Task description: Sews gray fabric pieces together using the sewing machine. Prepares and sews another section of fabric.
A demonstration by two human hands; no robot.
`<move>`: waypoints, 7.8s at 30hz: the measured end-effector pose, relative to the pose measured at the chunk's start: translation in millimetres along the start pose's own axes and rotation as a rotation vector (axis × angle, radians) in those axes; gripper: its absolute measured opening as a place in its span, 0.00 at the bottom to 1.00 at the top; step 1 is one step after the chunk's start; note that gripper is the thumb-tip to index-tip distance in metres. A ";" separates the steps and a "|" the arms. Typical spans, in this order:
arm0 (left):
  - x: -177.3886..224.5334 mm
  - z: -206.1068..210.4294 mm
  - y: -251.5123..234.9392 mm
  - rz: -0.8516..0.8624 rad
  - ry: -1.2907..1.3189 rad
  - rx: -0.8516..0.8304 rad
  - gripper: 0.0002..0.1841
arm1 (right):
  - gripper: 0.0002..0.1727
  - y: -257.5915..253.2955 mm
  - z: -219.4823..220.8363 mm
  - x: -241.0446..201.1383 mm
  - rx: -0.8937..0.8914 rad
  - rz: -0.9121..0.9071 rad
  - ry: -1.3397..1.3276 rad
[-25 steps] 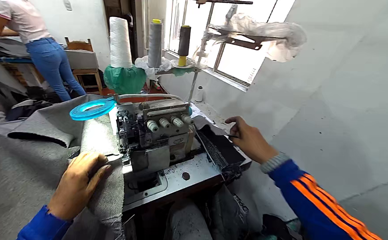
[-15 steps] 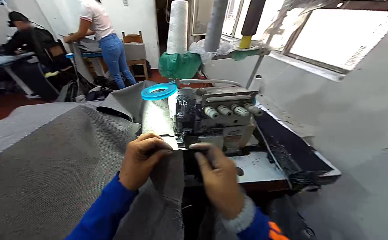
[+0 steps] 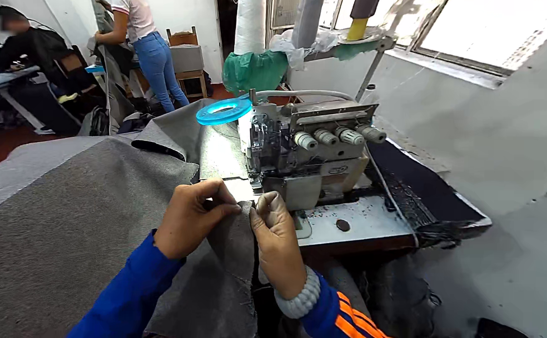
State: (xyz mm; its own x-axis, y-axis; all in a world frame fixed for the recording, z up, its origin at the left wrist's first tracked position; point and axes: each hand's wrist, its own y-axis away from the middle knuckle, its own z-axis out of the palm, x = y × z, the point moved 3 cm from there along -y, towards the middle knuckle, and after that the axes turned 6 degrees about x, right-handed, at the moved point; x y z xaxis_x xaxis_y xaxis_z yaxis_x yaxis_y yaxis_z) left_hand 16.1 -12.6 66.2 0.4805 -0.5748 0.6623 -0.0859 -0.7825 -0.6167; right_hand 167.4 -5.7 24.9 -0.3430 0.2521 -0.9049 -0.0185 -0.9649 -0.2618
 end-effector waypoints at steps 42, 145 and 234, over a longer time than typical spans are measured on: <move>23.1 38.7 14.0 0.529 -0.715 -0.136 0.15 | 0.18 -9.4 -28.5 17.2 -0.167 -0.343 0.480; -26.9 22.1 10.9 0.169 -0.608 0.073 0.20 | 0.16 -83.8 -213.4 -55.2 0.062 0.023 1.104; -4.8 37.8 -1.0 0.404 -0.539 -0.158 0.17 | 0.23 10.3 -28.5 39.6 -0.126 -0.548 0.551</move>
State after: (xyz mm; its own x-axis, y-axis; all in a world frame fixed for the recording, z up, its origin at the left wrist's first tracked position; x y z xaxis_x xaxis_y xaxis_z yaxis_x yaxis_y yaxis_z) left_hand 46.8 0.0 47.5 0.7471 -0.6615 0.0644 -0.4562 -0.5809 -0.6741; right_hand 180.4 -3.6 -23.1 0.1999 0.7213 -0.6632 0.0676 -0.6854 -0.7250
